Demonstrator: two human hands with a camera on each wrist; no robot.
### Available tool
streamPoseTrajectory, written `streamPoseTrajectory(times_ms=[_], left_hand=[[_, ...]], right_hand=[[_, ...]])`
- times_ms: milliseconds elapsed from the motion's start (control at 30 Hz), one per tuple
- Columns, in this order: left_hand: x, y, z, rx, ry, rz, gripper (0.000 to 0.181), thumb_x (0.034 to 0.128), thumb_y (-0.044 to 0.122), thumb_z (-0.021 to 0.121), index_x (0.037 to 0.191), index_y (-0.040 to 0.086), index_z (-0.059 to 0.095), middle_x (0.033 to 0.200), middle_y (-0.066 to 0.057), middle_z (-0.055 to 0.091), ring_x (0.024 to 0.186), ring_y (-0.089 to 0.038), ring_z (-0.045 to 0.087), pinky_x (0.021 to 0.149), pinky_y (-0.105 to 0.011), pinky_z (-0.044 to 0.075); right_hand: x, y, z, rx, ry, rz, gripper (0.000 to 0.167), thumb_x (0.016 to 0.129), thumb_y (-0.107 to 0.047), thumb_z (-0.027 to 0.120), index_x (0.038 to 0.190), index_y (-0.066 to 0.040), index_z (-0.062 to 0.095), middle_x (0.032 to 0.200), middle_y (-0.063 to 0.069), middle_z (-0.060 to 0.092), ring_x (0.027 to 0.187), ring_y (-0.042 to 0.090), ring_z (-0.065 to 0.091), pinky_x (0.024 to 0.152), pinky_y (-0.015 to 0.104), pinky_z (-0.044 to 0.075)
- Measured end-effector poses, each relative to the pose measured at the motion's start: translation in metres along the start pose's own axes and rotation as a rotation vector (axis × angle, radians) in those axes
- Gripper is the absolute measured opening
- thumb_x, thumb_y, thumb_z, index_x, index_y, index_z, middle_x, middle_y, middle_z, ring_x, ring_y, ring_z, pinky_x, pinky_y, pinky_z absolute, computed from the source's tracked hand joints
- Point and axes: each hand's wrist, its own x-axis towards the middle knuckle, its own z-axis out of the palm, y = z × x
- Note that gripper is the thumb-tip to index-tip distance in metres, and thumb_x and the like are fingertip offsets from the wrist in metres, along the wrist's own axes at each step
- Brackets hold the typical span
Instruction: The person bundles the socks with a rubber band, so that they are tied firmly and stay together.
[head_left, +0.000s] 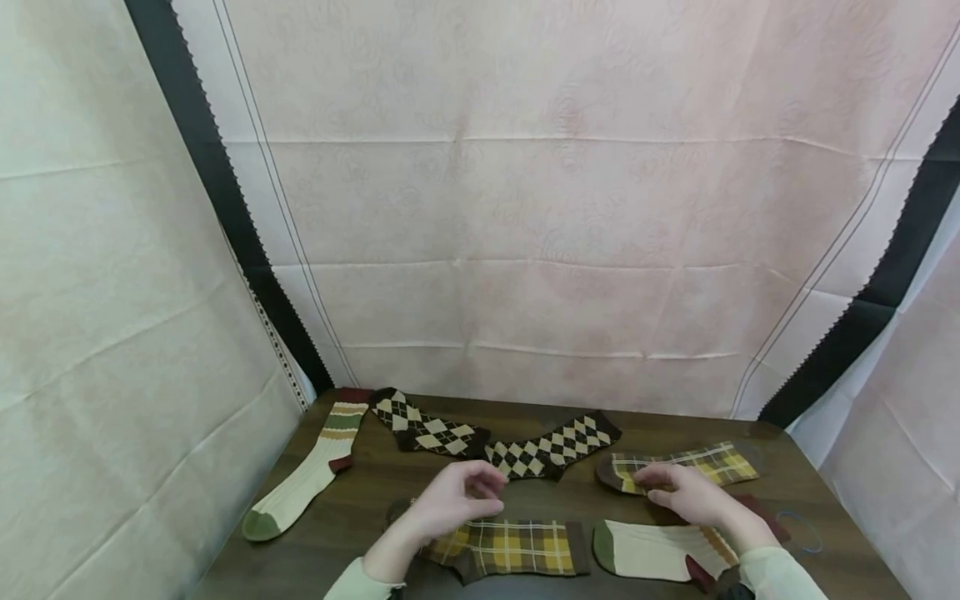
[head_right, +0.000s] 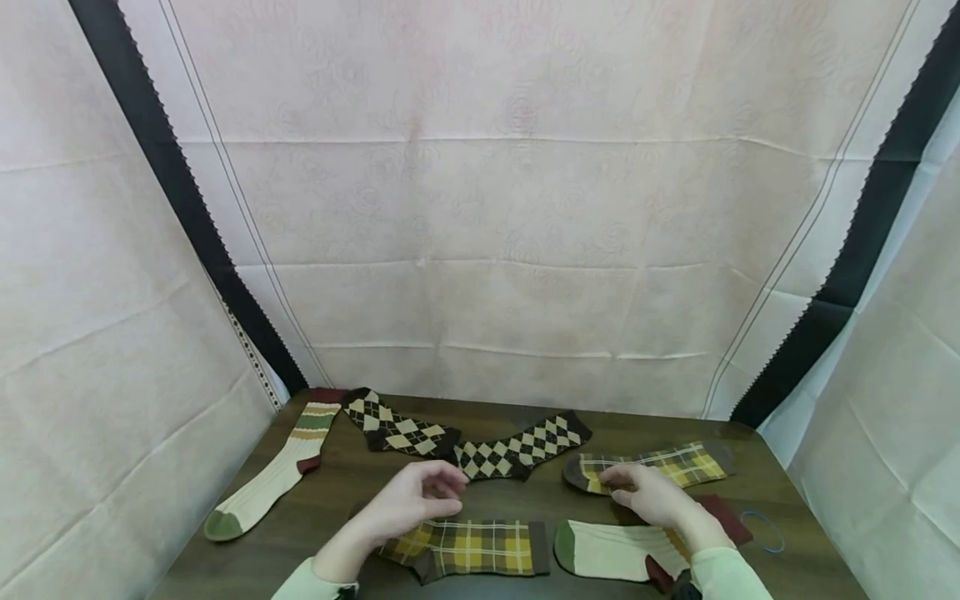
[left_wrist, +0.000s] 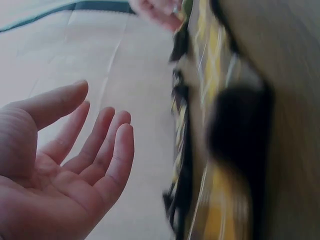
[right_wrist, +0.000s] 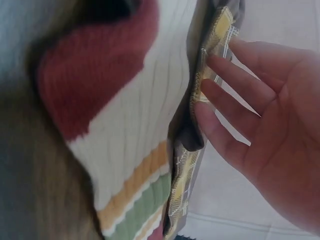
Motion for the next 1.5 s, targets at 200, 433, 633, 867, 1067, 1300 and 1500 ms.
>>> streamPoseTrajectory(times_ms=[200, 433, 633, 867, 1067, 1300, 1500], left_hand=[[0.029, 0.002, 0.04, -0.074, -0.019, -0.059, 0.03, 0.0923, 0.005, 0.082, 0.121, 0.008, 0.074, 0.108, -0.01, 0.073, 0.09, -0.017, 0.068, 0.078, -0.036, 0.06], [0.06, -0.003, 0.071, -0.182, 0.043, -0.16, 0.033, 0.0941, -0.001, 0.079, 0.126, -0.001, 0.071, 0.108, -0.015, 0.071, 0.083, -0.02, 0.069, 0.076, -0.044, 0.062], [0.074, -0.008, 0.087, -0.153, 0.095, -0.177, 0.034, 0.0937, 0.001, 0.08, 0.125, -0.002, 0.069, 0.1, -0.009, 0.067, 0.079, -0.025, 0.07, 0.072, -0.04, 0.061], [0.084, -0.014, 0.098, -0.135, 0.156, -0.215, 0.031, 0.0923, 0.002, 0.083, 0.12, 0.0, 0.071, 0.092, -0.004, 0.065, 0.072, -0.023, 0.068, 0.068, -0.037, 0.061], [0.088, -0.02, 0.103, -0.066, 0.185, -0.21, 0.022, 0.0888, -0.005, 0.083, 0.108, 0.002, 0.074, 0.085, -0.002, 0.063, 0.063, -0.017, 0.063, 0.06, -0.032, 0.058], [0.087, -0.021, 0.106, -0.017, 0.197, -0.201, 0.02, 0.0873, -0.007, 0.084, 0.101, 0.005, 0.074, 0.083, -0.001, 0.062, 0.061, -0.016, 0.061, 0.058, -0.031, 0.055], [0.088, -0.019, 0.105, 0.036, 0.209, -0.219, 0.019, 0.0865, -0.004, 0.086, 0.097, 0.006, 0.074, 0.08, 0.0, 0.062, 0.066, -0.014, 0.06, 0.061, -0.031, 0.054]], right_hand=[[0.002, -0.01, 0.005, 0.042, -0.063, -0.045, 0.025, 0.104, -0.012, 0.069, 0.129, -0.008, 0.072, 0.125, 0.008, 0.074, 0.116, 0.036, 0.069, 0.091, 0.044, 0.057], [0.009, -0.02, 0.012, 0.121, -0.152, -0.09, 0.027, 0.107, -0.009, 0.064, 0.133, -0.004, 0.07, 0.126, 0.009, 0.074, 0.117, 0.033, 0.069, 0.09, 0.035, 0.057], [0.014, -0.024, 0.018, 0.178, -0.169, -0.131, 0.027, 0.107, -0.005, 0.061, 0.133, -0.004, 0.069, 0.126, 0.011, 0.074, 0.118, 0.032, 0.069, 0.092, 0.031, 0.057], [0.019, -0.029, 0.023, 0.245, -0.198, -0.154, 0.028, 0.108, -0.004, 0.06, 0.135, -0.004, 0.068, 0.127, 0.011, 0.074, 0.119, 0.032, 0.069, 0.092, 0.031, 0.057], [0.019, -0.032, 0.024, 0.266, -0.202, -0.137, 0.028, 0.109, -0.005, 0.059, 0.136, -0.004, 0.067, 0.128, 0.012, 0.073, 0.119, 0.035, 0.068, 0.09, 0.032, 0.057], [0.013, -0.022, 0.015, 0.294, -0.144, -0.119, 0.031, 0.109, -0.008, 0.06, 0.139, 0.0, 0.065, 0.13, 0.019, 0.071, 0.119, 0.04, 0.067, 0.088, 0.031, 0.058], [0.001, 0.003, -0.009, 0.247, 0.067, 0.038, 0.035, 0.106, -0.005, 0.064, 0.138, 0.01, 0.062, 0.131, 0.029, 0.067, 0.116, 0.043, 0.067, 0.084, 0.034, 0.059]])
